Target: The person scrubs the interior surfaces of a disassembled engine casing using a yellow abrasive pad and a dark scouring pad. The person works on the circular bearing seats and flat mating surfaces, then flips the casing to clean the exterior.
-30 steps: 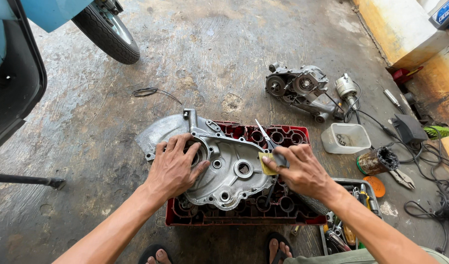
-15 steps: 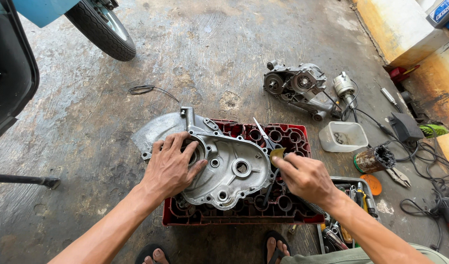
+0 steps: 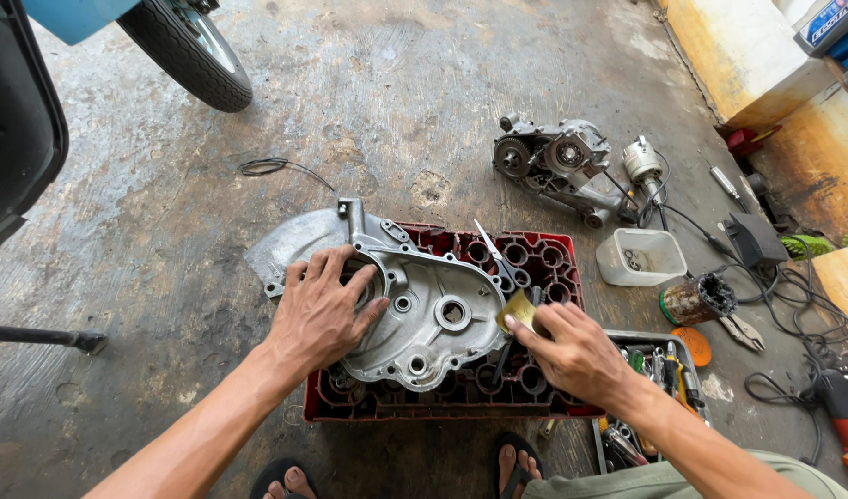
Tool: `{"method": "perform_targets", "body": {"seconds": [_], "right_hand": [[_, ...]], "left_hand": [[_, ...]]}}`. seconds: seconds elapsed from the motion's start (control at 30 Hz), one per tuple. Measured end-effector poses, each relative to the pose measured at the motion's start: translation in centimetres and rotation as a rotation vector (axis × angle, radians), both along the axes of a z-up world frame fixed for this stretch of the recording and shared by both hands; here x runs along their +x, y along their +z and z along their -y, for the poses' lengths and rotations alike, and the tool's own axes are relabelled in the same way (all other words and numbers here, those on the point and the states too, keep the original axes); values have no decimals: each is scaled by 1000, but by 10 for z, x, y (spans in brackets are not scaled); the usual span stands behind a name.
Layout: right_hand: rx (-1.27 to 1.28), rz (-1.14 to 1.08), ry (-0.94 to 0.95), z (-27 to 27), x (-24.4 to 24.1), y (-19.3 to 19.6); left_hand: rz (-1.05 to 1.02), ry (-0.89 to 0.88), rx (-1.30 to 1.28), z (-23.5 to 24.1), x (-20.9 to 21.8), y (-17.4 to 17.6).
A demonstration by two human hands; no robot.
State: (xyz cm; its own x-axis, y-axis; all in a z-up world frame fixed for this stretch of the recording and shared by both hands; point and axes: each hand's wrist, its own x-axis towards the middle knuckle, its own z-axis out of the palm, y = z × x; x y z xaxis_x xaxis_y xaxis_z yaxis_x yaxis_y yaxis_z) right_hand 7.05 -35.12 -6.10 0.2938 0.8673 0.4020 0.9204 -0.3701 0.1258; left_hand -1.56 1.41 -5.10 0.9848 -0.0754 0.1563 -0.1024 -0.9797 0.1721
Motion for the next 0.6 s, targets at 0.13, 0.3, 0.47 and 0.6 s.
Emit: {"method": "perform_targets", "body": {"seconds": [0.13, 0.3, 0.47, 0.6], "right_hand": [[-7, -45, 6, 5, 7, -5], [-18, -38, 75, 8, 9, 7], [12, -34, 133, 3, 24, 3], [28, 40, 195, 19, 46, -19]], "left_hand": [[-24, 20, -33, 3, -1, 3], [-49, 24, 7, 5, -1, 9], [-56, 23, 18, 5, 0, 6], [-38, 25, 2, 6, 0, 10]]}}
